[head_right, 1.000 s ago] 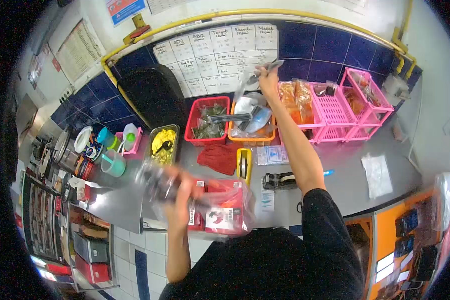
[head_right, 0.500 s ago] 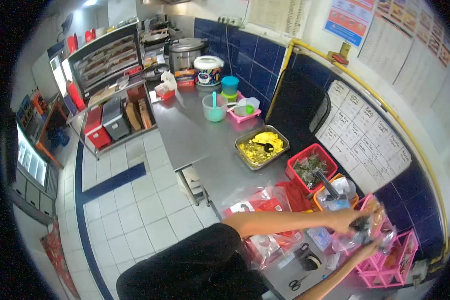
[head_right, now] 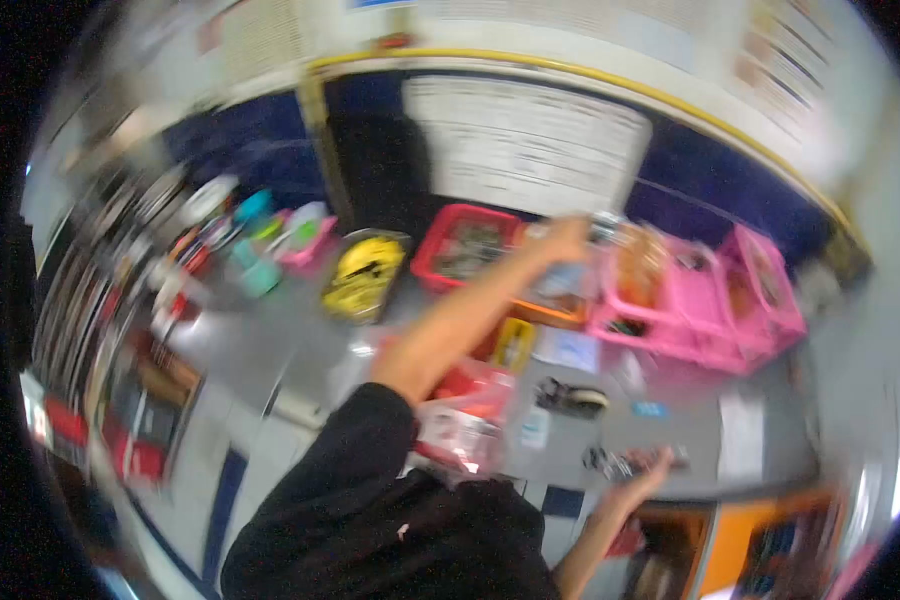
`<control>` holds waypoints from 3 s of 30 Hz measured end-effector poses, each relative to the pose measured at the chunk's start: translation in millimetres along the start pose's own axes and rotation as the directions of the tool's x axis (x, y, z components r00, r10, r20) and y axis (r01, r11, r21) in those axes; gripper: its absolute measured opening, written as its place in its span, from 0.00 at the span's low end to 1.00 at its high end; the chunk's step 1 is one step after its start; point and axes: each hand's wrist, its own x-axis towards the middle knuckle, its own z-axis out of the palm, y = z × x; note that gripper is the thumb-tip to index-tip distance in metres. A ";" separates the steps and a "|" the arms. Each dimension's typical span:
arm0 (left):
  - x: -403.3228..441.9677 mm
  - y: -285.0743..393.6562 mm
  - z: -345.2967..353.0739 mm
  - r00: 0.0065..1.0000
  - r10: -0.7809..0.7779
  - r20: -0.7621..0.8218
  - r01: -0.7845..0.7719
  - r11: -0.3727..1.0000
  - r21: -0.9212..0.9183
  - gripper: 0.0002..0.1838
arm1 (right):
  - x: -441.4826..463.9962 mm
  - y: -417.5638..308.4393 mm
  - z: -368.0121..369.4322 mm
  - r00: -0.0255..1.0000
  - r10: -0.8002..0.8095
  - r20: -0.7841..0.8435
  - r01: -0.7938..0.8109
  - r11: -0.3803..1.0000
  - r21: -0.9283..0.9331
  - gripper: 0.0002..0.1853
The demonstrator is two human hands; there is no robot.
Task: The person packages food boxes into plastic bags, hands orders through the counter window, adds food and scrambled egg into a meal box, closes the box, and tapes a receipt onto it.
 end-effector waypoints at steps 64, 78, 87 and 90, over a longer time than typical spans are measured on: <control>-315.6 78.8 -94.6 0.692 -0.604 -0.394 0.222 0.698 -0.681 0.11 | -167.3 33.6 138.6 -0.069 -0.044 0.997 0.989 0.132 0.074 0.29; -284.2 41.6 -116.2 0.929 -0.036 0.369 -0.016 0.990 0.139 0.27 | -139.0 7.2 153.3 0.531 0.030 0.847 0.019 0.999 -0.047 0.04; -213.5 -41.8 -107.8 0.637 -0.253 0.728 0.204 0.966 0.157 0.41 | -131.4 31.7 149.4 0.405 0.005 0.915 -0.099 0.994 0.038 0.03; -227.5 -111.2 -80.4 0.645 -0.185 0.742 0.208 0.976 0.063 0.43 | -132.5 40.6 157.7 0.421 0.046 0.906 -0.218 0.975 0.052 0.03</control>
